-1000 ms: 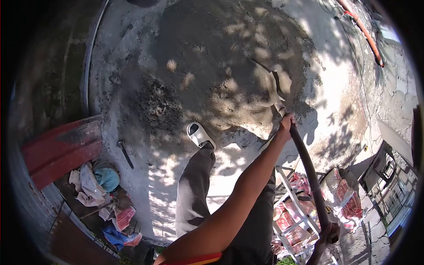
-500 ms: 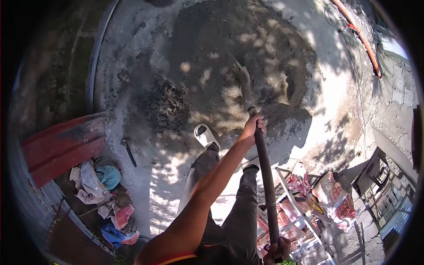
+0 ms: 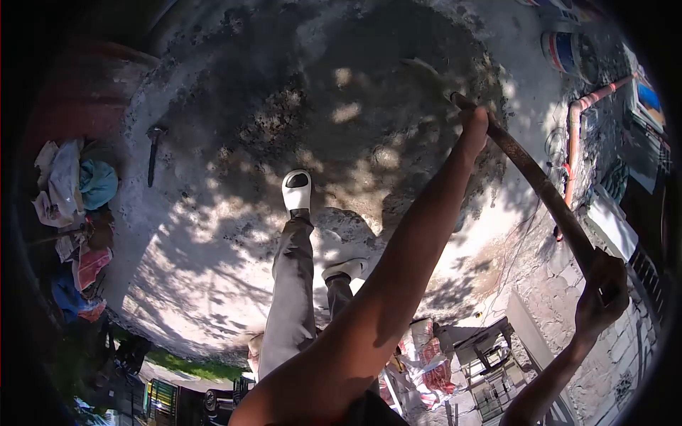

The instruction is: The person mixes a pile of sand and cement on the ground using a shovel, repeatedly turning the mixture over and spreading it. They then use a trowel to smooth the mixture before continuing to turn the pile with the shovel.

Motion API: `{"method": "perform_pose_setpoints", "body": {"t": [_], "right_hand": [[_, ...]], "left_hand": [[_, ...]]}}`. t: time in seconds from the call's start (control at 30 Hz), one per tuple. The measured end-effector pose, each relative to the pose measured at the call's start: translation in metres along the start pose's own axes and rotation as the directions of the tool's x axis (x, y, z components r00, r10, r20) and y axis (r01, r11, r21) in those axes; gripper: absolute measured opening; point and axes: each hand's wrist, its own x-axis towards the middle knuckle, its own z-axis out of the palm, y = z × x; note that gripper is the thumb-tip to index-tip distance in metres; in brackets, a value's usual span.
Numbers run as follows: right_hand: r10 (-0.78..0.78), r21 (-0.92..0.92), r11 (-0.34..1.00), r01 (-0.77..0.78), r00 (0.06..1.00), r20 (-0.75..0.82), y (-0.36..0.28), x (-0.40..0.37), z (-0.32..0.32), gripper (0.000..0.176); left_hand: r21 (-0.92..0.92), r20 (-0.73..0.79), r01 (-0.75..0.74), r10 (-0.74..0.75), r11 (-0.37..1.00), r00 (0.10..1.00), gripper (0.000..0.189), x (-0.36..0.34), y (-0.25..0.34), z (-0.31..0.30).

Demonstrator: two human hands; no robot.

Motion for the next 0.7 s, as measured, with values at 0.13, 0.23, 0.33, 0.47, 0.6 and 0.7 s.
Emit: {"method": "perform_pose_setpoints", "body": {"t": [0.13, 0.23, 0.33, 0.47, 0.6, 0.7], "right_hand": [[-0.113, 0.125, 0.985, 0.121, 0.991, -0.074, 0.057, 0.042, -0.051, 0.019], [-0.070, -0.047, 0.996, 0.074, 0.995, 0.071, 0.095, 0.060, -0.059, 0.025], [-0.231, -0.005, 0.973, 0.231, 0.973, 0.025, 0.072, 0.042, -0.041, 0.015], [-0.397, 0.123, 0.915, 0.384, 0.910, 0.116, 0.036, 0.028, -0.020, 0.006], [-0.595, 0.069, 0.803, 0.592, 0.803, 0.036, 0.049, 0.014, -0.029, 0.009], [-0.594, 0.239, 0.796, 0.557, 0.794, 0.130, 0.073, -0.028, -0.032, 0.010]], "left_hand": [[-0.189, -0.356, -0.098, 0.025, 0.977, 0.934, 0.015, -0.008, -0.005, 0.045], [-0.225, 0.041, 0.066, -0.058, 0.972, 0.997, 0.009, -0.016, 0.005, -0.018], [-0.055, -0.080, -0.193, 0.188, 0.980, 0.979, 0.012, -0.045, -0.001, -0.004], [-0.059, -0.172, -0.026, 0.016, 0.998, 0.985, 0.012, -0.055, 0.004, -0.031], [-0.185, -0.161, -0.154, 0.125, 0.970, 0.979, 0.010, -0.057, -0.009, -0.037], [-0.138, -0.208, -0.265, 0.234, 0.954, 0.950, 0.011, -0.092, -0.039, -0.046]]}}
